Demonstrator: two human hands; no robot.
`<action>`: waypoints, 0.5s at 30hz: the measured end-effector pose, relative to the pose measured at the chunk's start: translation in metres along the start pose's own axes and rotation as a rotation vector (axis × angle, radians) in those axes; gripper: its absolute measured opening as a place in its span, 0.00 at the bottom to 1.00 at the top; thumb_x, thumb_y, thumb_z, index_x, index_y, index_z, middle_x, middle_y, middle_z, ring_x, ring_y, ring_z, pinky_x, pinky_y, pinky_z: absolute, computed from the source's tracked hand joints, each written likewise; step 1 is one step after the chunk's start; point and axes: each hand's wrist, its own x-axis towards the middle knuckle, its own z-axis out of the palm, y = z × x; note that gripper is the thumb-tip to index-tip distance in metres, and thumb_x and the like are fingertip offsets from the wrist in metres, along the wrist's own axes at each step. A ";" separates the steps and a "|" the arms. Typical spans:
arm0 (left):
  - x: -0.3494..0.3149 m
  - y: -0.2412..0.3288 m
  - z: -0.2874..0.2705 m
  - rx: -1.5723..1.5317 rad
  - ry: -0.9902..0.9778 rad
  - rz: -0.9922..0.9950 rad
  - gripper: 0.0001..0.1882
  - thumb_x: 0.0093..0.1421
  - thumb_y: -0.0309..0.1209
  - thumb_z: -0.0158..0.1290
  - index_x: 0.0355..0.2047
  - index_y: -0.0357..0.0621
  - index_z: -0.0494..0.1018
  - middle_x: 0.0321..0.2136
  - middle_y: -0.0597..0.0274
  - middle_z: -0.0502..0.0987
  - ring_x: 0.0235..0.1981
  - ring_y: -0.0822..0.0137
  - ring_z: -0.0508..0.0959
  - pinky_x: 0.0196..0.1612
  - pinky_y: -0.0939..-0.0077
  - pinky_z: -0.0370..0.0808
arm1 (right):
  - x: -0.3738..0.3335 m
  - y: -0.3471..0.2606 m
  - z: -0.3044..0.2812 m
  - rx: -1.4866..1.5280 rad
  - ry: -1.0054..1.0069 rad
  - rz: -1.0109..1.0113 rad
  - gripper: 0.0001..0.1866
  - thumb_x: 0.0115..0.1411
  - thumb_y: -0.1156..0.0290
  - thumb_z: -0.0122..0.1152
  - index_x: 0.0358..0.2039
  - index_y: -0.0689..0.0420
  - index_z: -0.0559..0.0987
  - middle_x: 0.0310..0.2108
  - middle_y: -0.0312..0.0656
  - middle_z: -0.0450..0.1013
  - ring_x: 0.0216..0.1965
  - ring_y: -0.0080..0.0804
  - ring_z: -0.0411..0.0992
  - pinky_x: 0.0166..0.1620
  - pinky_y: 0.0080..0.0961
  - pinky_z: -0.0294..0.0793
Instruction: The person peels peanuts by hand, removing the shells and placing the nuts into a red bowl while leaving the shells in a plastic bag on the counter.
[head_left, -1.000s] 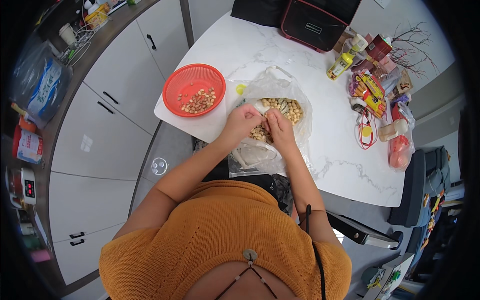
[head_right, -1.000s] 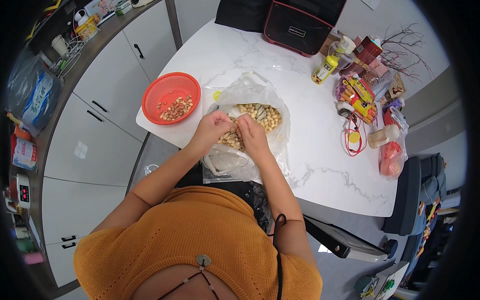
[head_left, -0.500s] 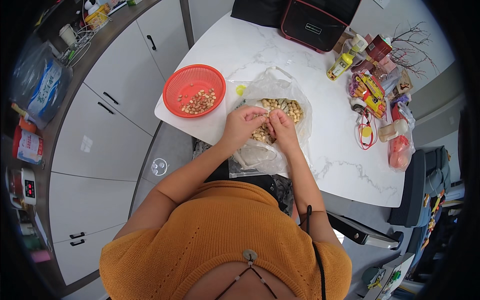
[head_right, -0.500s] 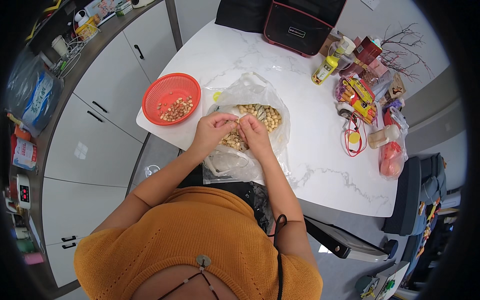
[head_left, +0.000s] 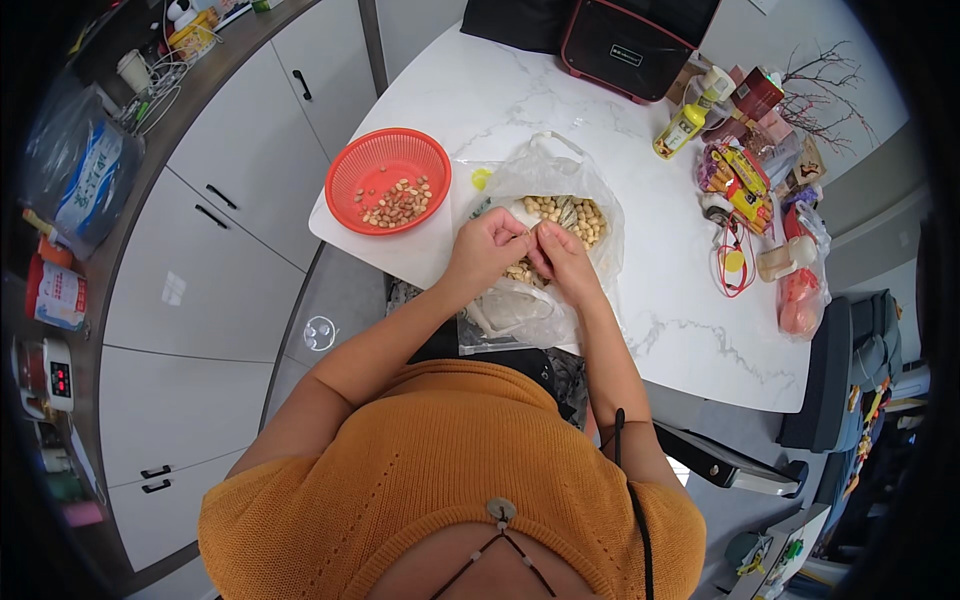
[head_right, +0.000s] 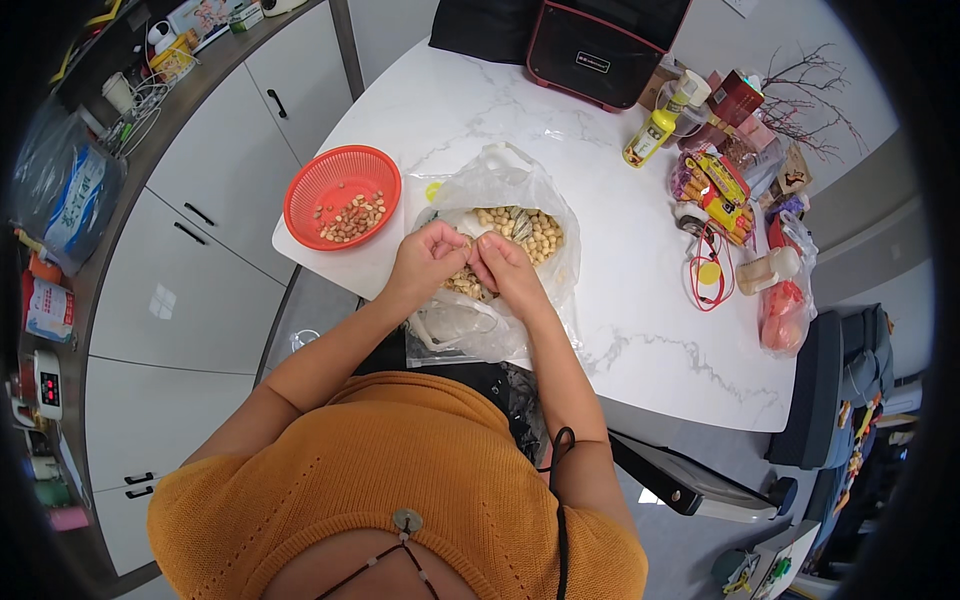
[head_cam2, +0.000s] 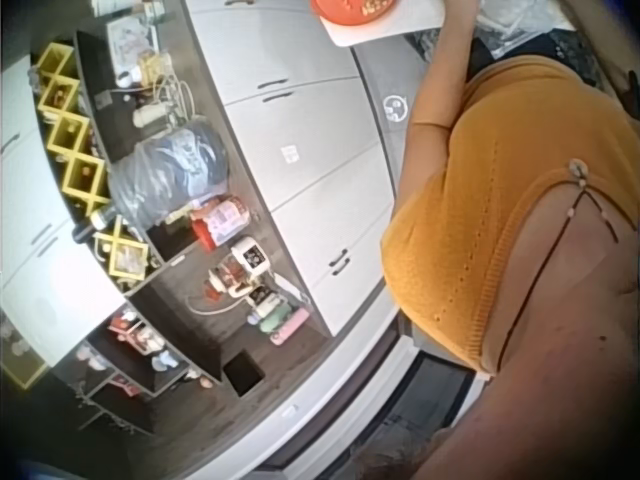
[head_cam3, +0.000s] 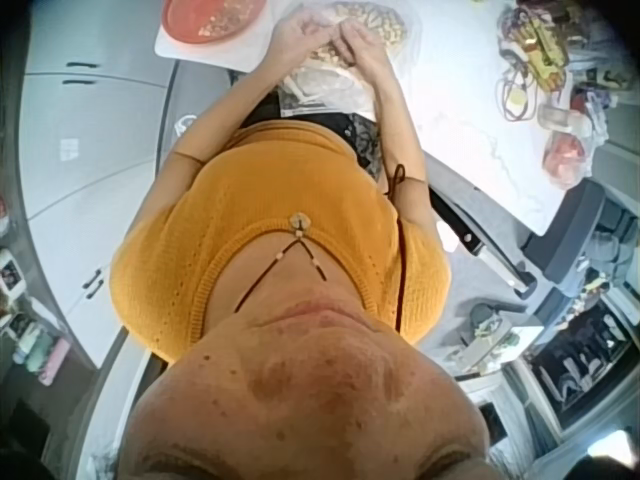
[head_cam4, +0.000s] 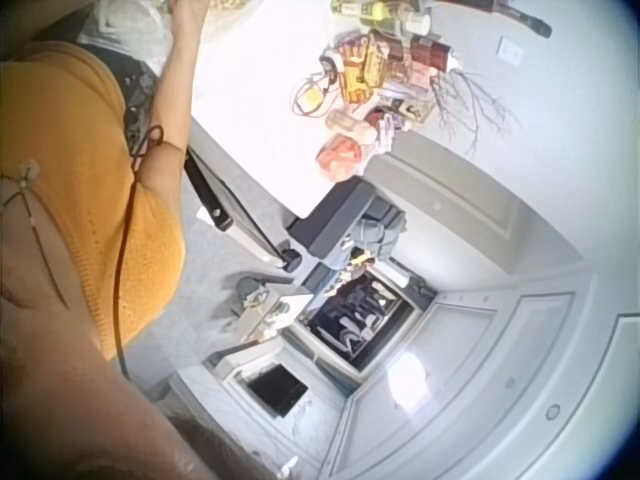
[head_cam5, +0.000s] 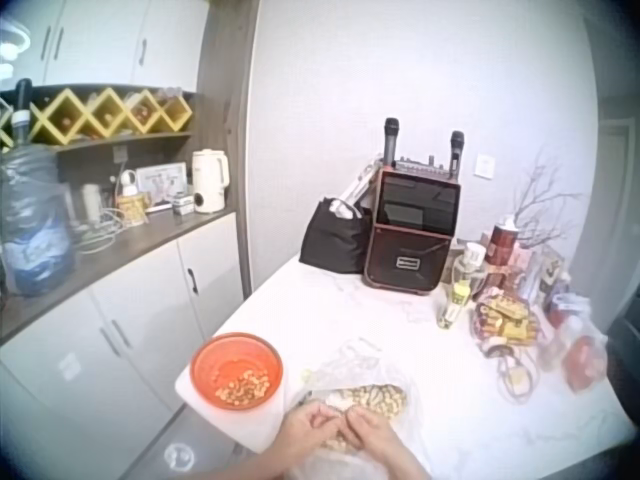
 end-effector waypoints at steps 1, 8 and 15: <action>0.000 -0.001 -0.001 0.019 -0.008 -0.002 0.04 0.52 0.24 0.54 0.27 0.38 0.69 0.17 0.77 0.63 0.19 0.87 0.58 0.20 0.92 0.56 | 0.000 0.000 0.000 -0.002 -0.004 -0.009 0.15 0.63 0.59 0.43 0.26 0.54 0.71 0.16 0.26 0.61 0.15 0.11 0.52 0.18 0.09 0.48; 0.001 0.011 0.000 -0.192 -0.081 -0.024 0.03 0.54 0.22 0.51 0.29 0.35 0.70 0.21 0.69 0.71 0.23 0.84 0.66 0.24 0.90 0.64 | 0.001 0.001 -0.001 -0.044 0.072 0.016 0.15 0.62 0.58 0.45 0.25 0.54 0.71 0.17 0.28 0.64 0.16 0.11 0.56 0.18 0.08 0.52; -0.001 0.022 -0.006 0.061 -0.119 -0.021 0.03 0.53 0.22 0.51 0.28 0.34 0.71 0.20 0.69 0.72 0.23 0.84 0.67 0.25 0.89 0.65 | 0.001 0.001 -0.003 -0.089 0.050 0.023 0.13 0.61 0.62 0.47 0.24 0.54 0.72 0.15 0.28 0.64 0.14 0.12 0.55 0.18 0.09 0.53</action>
